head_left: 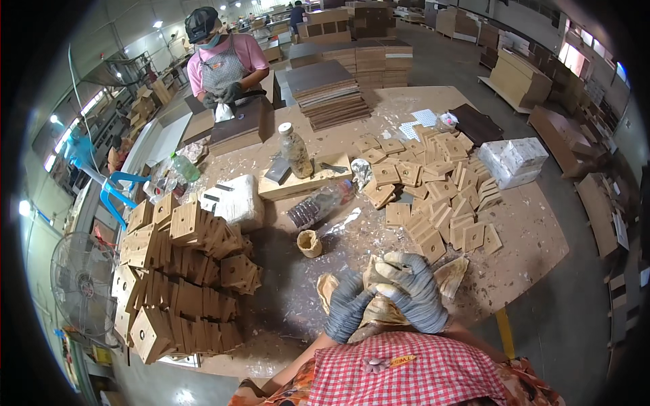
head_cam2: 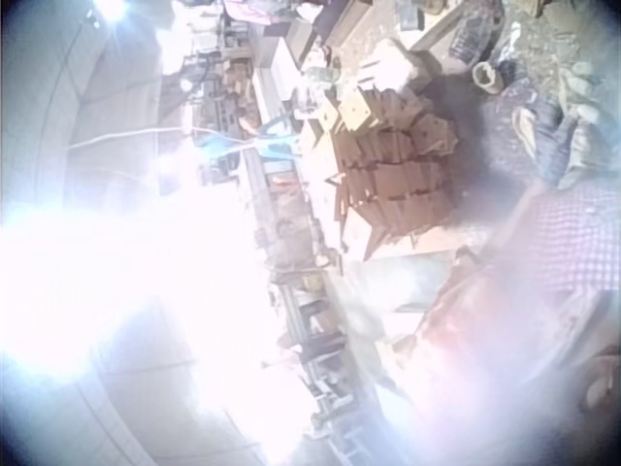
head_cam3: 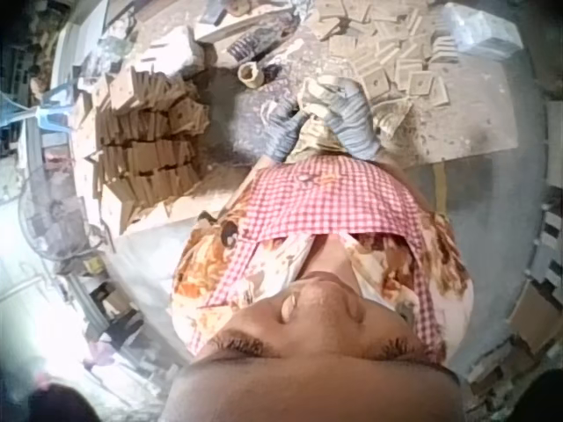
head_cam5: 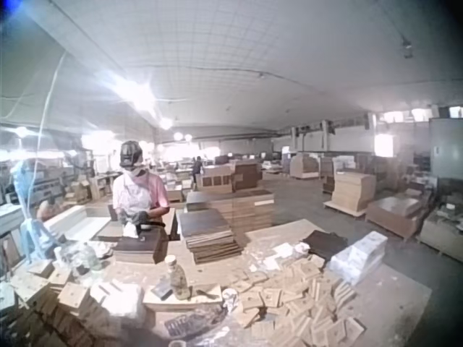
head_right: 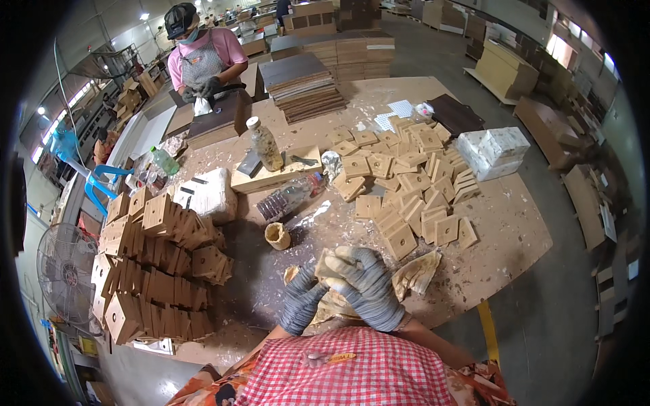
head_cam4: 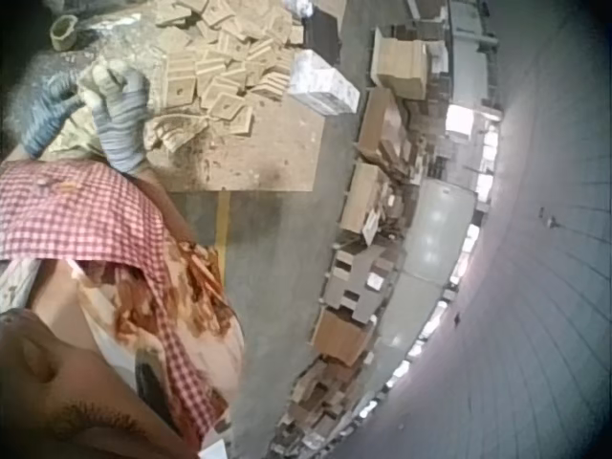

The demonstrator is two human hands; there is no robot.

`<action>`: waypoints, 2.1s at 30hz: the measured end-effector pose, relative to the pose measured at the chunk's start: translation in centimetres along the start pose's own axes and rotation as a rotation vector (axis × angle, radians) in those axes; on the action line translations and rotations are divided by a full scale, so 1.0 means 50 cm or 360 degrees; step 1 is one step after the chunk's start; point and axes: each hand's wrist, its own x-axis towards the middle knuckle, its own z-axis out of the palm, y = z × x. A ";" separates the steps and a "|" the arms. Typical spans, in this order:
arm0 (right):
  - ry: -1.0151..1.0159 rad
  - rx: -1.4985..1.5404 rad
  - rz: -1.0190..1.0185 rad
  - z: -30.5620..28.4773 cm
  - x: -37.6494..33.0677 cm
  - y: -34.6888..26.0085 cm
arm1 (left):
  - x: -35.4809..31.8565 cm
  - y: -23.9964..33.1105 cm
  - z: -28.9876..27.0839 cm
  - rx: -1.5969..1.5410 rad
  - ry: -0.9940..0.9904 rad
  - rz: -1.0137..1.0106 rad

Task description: The person handles and stacks small wooden components by hand on a workbench, using a small brush to apply a substance to the surfaces of the pieces.

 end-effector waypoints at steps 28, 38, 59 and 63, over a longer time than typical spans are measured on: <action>0.0109 0.0279 0.0620 -0.053 -0.028 0.078 | -0.001 0.006 -0.042 -0.0127 0.0244 -0.0055; 0.0003 0.0622 0.0862 -0.025 -0.079 0.089 | -0.005 -0.083 -0.334 -0.0915 0.1448 0.0096; -0.0203 0.0769 0.1029 -0.046 -0.160 0.145 | -0.027 0.053 -0.385 -0.0634 0.1485 0.0108; -0.0333 0.0733 0.1269 -0.037 -0.194 0.140 | 0.007 0.023 -0.319 -0.0159 0.0856 0.0367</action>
